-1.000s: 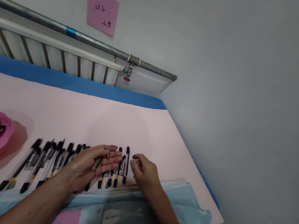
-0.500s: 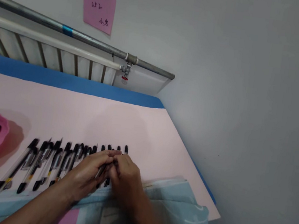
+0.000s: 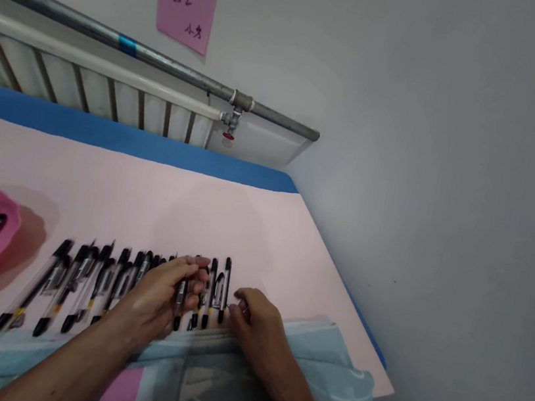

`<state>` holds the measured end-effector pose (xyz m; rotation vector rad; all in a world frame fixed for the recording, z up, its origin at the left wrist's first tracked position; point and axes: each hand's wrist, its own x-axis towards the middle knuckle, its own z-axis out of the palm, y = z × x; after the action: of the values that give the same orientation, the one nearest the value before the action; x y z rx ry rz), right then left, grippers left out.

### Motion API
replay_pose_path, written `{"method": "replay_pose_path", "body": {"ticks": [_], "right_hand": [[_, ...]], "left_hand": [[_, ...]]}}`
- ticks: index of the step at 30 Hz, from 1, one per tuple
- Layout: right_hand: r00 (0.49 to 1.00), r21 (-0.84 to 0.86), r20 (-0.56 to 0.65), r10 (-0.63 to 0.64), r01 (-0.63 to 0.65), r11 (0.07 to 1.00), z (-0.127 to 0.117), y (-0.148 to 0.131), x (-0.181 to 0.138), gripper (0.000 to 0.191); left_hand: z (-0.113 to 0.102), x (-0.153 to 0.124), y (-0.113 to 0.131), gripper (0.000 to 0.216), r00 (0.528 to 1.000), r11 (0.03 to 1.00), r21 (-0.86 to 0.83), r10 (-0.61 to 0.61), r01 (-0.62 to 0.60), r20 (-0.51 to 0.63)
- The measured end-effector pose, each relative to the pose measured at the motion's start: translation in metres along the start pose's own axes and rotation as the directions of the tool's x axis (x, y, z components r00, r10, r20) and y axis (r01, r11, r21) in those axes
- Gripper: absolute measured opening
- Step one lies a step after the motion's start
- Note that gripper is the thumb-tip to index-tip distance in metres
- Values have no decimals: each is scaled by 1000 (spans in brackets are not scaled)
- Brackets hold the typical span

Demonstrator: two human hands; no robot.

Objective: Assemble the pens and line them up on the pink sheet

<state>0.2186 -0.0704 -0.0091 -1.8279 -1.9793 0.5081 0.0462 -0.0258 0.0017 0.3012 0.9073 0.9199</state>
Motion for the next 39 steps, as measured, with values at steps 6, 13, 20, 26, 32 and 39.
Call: {"method": "replay_pose_path", "body": {"ticks": [6,13,20,26,32,39], "right_hand": [[996,437,89,5,-44,898,1,-36,-2,10],[985,672,153,83,-165,722,22,-37,7,8],[972,426,-44,233,-192,884,9,16,35,15],[989,46,-124,87,-81,996,15,22,38,13],[996,-12,-91,-12,11,1000,11,18,39,29],[994,62,-106,32,-25,998,16,22,43,28]], "left_hand": [[8,-4,-11,16,991,990,-62,129,-127,26],[13,-6,-29,24,982,989,54,125,-134,140],[7,-10,-8,26,952,886,349,297,-305,76],[-4,-2,4,24,899,797,444,436,-408,43],[-39,-1,49,21,652,467,645,756,-605,64],[-127,-41,133,30,160,210,968,960,139,-231]]}}
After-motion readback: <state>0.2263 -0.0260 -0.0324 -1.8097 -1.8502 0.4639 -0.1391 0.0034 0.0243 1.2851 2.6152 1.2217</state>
